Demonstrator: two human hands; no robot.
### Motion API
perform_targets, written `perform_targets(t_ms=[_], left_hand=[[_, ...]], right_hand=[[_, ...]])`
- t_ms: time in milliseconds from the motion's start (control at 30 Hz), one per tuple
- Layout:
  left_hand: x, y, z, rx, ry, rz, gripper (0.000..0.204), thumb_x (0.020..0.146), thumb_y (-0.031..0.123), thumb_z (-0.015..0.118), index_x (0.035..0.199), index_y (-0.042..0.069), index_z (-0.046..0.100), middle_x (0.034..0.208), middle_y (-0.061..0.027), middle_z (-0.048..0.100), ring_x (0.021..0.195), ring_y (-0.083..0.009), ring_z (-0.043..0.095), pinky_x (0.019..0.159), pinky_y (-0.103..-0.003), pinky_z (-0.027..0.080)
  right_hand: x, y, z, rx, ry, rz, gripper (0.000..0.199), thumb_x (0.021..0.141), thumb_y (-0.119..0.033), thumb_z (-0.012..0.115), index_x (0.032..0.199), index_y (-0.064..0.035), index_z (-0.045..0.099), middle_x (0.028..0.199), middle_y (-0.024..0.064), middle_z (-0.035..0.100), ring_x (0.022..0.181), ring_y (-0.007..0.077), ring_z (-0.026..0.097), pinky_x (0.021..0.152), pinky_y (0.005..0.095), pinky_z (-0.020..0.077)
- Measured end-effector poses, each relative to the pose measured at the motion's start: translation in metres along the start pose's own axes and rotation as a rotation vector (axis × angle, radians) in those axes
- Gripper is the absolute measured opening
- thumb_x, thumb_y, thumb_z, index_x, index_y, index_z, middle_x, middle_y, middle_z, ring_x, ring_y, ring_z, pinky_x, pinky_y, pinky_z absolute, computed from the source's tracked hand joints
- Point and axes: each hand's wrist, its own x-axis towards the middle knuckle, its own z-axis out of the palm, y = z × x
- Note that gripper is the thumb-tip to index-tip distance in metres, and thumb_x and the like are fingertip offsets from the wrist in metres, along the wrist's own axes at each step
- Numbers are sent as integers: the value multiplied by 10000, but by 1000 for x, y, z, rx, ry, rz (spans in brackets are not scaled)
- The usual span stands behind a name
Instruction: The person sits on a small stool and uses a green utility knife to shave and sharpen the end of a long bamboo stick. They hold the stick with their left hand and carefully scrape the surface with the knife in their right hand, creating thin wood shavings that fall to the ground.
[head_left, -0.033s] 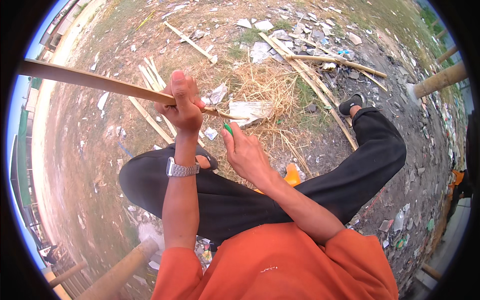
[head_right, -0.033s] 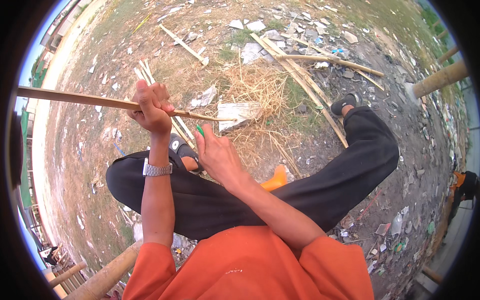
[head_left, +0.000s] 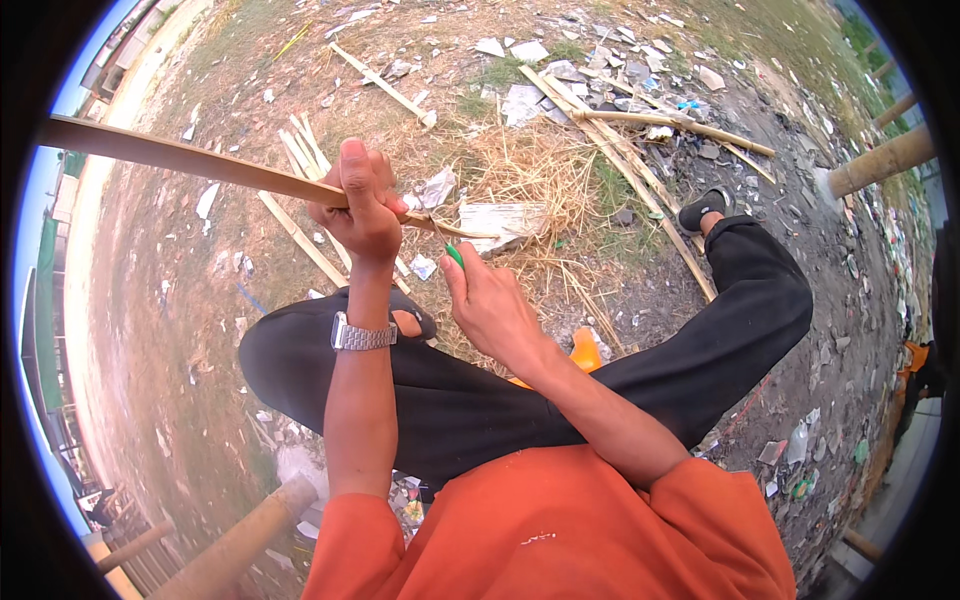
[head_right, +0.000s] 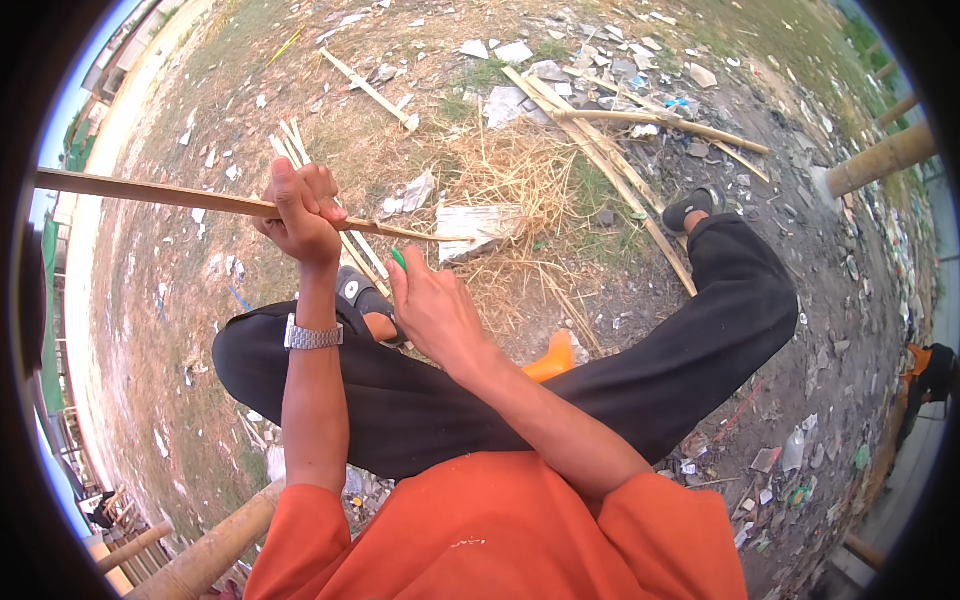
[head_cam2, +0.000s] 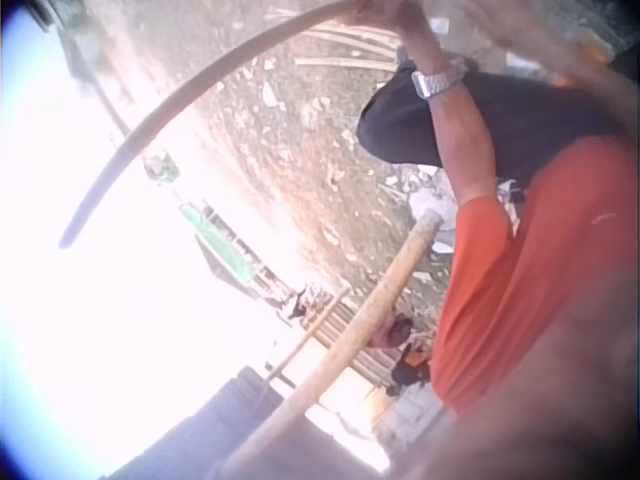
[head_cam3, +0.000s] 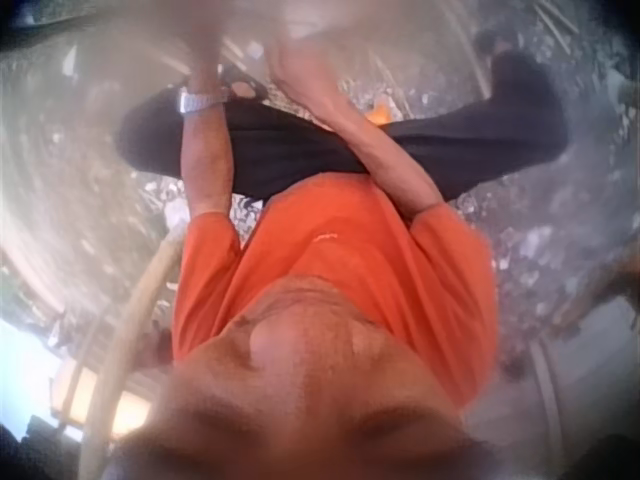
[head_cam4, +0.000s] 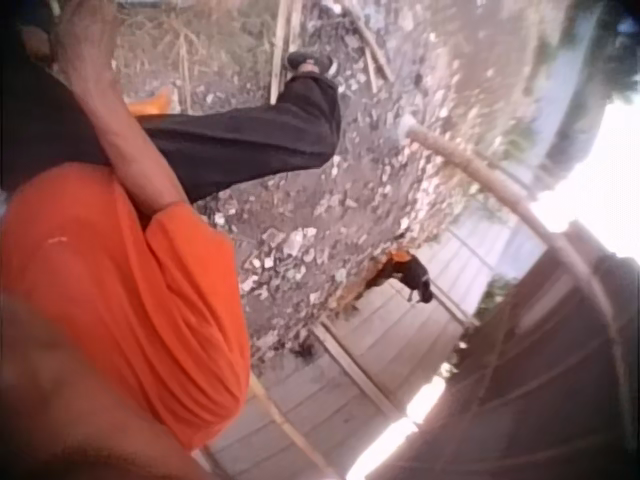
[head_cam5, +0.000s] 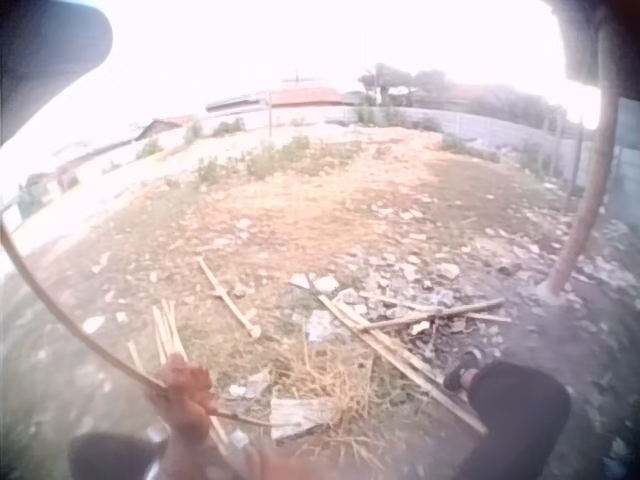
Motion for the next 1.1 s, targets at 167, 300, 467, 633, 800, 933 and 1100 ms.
perform_targets(t_ms=[167,300,467,633,800,933,1100], left_hand=[[0,3,-2,-44,-28,-18,453,980,142,415,538,81,338,419,2,348,340,-60,320,350,-227,228],[1,6,-6,-25,3,-39,442,976,138,419,545,77,342,428,5,353,339,-61,324,346,-224,232],[0,7,-6,-21,15,-31,399,967,125,424,575,56,396,432,8,355,340,-55,325,339,-222,243],[-4,3,2,-39,-27,8,369,958,116,436,596,39,438,440,15,370,346,-46,354,333,-212,250],[-4,8,6,97,54,13,376,961,133,450,597,38,439,450,21,376,341,-38,343,325,-205,239],[-4,2,4,2,48,-24,382,962,146,453,597,33,437,464,21,377,347,-41,345,327,-201,244],[-2,10,8,81,26,-25,399,962,153,447,580,36,421,467,19,367,353,-39,334,332,-208,241]], right_hand=[[-4,7,6,-36,14,-37,232,974,-247,420,963,-18,450,582,267,546,595,485,548,543,550,424],[-4,1,7,-91,1,-7,236,974,-249,418,971,-15,443,602,273,557,601,483,555,554,552,429],[-7,-15,4,-48,13,-30,244,976,-248,418,973,-6,446,594,267,548,593,481,544,554,551,411],[-10,40,12,-64,12,61,271,981,-268,390,990,-7,462,610,283,559,607,495,552,568,556,419],[-7,-11,2,84,19,59,272,979,-270,394,999,-7,462,604,294,550,608,508,545,559,559,422],[1,45,16,-77,12,59,260,980,-266,397,968,-11,449,604,297,540,613,511,540,563,562,421],[-5,-16,-1,103,-29,30,300,981,-287,385,1010,-1,471,698,294,590,706,484,581,639,559,425]])
